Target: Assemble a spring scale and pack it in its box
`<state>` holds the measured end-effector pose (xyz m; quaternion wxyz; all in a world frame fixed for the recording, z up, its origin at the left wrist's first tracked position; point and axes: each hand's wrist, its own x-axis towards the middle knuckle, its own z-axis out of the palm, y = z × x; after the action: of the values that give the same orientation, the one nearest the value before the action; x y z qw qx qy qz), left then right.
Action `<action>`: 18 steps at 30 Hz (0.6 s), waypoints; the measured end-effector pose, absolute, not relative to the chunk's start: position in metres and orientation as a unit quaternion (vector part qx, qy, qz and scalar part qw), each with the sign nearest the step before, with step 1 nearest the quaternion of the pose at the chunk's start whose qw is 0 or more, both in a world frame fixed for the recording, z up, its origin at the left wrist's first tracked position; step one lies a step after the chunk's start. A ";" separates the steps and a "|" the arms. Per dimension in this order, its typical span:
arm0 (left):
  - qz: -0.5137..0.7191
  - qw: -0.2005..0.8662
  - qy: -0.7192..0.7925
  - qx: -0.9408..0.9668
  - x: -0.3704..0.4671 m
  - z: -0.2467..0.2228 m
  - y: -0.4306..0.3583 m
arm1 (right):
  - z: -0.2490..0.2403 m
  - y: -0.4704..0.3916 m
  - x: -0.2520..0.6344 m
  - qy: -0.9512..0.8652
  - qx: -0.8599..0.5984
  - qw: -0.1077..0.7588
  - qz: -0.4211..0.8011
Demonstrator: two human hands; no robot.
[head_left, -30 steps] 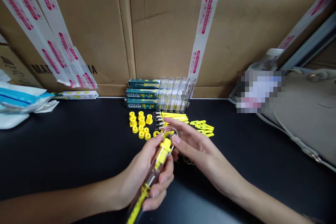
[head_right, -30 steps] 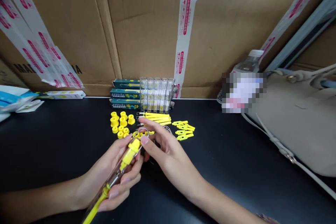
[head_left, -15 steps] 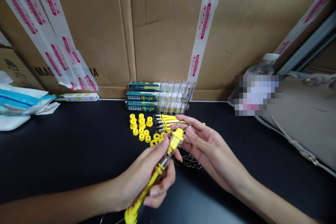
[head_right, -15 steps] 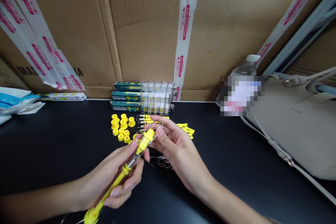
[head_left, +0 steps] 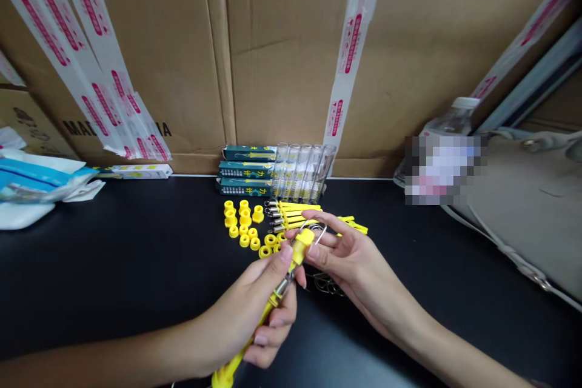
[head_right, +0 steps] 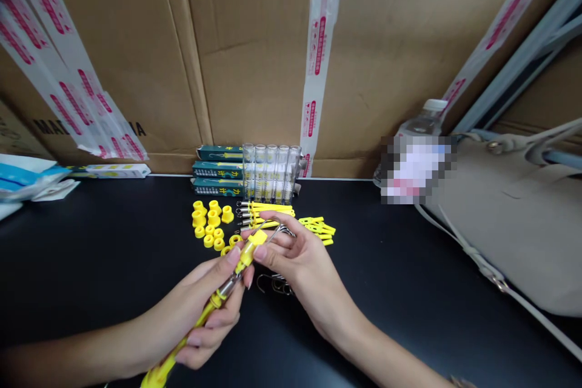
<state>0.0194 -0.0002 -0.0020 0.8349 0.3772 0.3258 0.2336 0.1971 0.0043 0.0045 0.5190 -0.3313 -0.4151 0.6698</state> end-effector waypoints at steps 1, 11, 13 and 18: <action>0.232 0.833 0.329 0.380 0.019 -0.002 -0.001 | 0.004 0.004 0.197 -0.416 -0.338 0.522 0.664; 0.241 0.825 0.315 0.403 0.021 0.001 0.000 | 0.018 -0.001 0.198 -0.403 -0.350 0.582 0.613; 0.228 0.823 0.302 0.424 0.021 0.000 0.000 | 0.020 0.004 0.205 -0.384 -0.354 0.614 0.592; 0.228 0.835 0.273 0.421 0.019 -0.002 0.003 | 0.018 0.015 0.222 -0.358 -0.355 0.639 0.581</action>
<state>0.0187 0.0034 -0.0015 0.8346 0.4206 0.2728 0.2283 0.2219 0.0148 0.0175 0.6387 -0.3550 -0.3576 0.5815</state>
